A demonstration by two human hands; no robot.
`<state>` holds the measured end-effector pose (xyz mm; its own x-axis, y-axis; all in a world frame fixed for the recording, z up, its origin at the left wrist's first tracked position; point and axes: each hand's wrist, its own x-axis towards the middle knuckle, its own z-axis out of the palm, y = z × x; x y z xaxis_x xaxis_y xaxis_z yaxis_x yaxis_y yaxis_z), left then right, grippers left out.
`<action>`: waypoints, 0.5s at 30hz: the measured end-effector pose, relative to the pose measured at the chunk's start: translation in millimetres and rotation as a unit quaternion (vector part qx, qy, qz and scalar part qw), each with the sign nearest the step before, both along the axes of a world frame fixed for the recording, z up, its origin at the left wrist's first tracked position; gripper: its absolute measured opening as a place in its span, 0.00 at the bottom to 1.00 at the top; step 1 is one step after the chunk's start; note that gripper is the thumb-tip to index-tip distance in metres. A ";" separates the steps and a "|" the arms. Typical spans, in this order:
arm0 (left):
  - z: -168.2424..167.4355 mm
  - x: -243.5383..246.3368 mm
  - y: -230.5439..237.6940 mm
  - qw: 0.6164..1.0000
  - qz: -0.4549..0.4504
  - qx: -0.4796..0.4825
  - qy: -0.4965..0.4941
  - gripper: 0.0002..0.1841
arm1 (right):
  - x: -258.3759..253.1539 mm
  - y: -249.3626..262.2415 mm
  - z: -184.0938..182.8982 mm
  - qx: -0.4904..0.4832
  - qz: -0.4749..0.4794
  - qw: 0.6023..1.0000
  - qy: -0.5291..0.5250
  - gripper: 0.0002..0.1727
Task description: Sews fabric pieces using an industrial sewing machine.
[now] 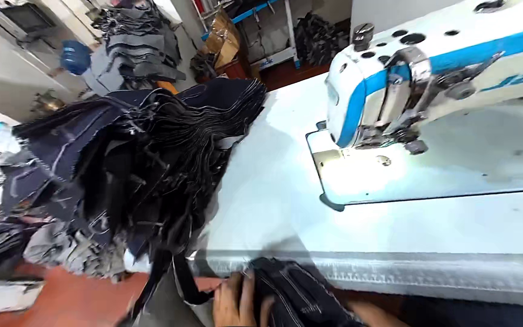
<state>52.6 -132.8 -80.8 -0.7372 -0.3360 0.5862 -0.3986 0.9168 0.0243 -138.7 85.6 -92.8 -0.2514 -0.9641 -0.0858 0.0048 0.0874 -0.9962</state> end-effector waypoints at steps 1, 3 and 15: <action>-27.3 17.0 -4.0 1.000 -0.010 -0.013 0.027 0.27 | 13.3 -18.5 -0.4 0.047 -0.009 0.996 0.069 0.25; -74.6 39.9 -28.1 0.998 -0.016 -0.041 0.055 0.22 | 27.6 -54.7 -16.1 0.154 -0.019 0.976 0.155 0.30; -71.8 112.5 -71.7 0.901 -0.044 0.338 -0.269 0.12 | -10.3 -74.7 -89.8 0.292 0.049 0.924 0.241 0.27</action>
